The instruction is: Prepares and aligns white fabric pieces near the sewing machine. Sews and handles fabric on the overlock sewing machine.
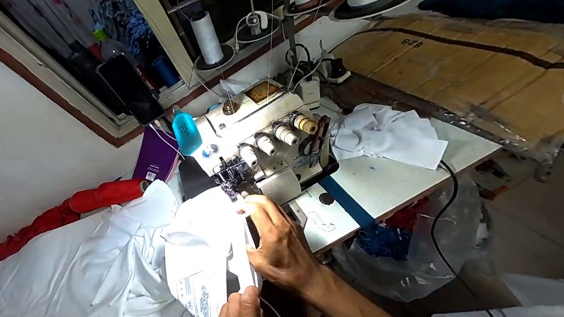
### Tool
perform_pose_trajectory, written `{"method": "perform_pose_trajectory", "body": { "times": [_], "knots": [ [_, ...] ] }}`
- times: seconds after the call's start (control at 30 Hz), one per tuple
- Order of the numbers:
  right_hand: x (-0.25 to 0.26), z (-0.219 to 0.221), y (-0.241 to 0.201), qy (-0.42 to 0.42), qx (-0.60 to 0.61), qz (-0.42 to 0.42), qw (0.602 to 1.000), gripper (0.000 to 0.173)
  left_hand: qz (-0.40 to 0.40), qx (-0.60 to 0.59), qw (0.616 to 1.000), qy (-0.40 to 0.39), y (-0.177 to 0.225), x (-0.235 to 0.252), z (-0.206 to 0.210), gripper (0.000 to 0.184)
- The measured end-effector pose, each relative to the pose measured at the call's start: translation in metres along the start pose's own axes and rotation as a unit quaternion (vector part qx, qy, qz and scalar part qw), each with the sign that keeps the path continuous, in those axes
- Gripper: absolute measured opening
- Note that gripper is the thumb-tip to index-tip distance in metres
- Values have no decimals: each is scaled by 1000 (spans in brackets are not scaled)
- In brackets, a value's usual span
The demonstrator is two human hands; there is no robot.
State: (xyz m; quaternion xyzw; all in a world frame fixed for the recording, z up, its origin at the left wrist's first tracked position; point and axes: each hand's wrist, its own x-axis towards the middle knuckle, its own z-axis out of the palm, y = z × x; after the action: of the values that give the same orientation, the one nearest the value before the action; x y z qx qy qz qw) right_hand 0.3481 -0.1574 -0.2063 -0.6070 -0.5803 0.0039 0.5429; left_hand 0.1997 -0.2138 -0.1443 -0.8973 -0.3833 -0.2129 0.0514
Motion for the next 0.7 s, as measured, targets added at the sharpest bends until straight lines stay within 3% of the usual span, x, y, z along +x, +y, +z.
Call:
{"method": "perform_pose_trajectory", "body": {
  "times": [0.07,0.1,0.13,0.2,0.27,0.33,0.37,0.47,0.7],
  "knots": [
    [10,4,10,-16,0,-101,995,12,-22,28,999,-2,2,-2,1,23],
    [13,6,14,-9,-6,-131,991,4,-33,46,998,-9,2,-1,1,18],
    [13,8,16,5,-8,-134,991,8,-40,63,997,-23,2,-1,0,11],
    [5,11,10,44,10,-45,998,10,-41,63,995,-66,3,-1,-2,16],
    [-1,7,-6,24,95,164,982,11,-9,48,996,-80,6,-1,0,25],
    [0,-4,-9,-53,240,358,901,31,34,53,996,-56,7,-1,4,29],
    [-3,-7,-6,-66,293,397,867,34,51,54,996,-45,5,-1,5,30],
    [-18,-19,-9,-96,377,410,825,28,74,48,996,-28,1,-2,6,32],
    [-60,-33,-27,-136,406,414,803,18,53,-2,998,-44,7,-14,10,20]
  ]
}}
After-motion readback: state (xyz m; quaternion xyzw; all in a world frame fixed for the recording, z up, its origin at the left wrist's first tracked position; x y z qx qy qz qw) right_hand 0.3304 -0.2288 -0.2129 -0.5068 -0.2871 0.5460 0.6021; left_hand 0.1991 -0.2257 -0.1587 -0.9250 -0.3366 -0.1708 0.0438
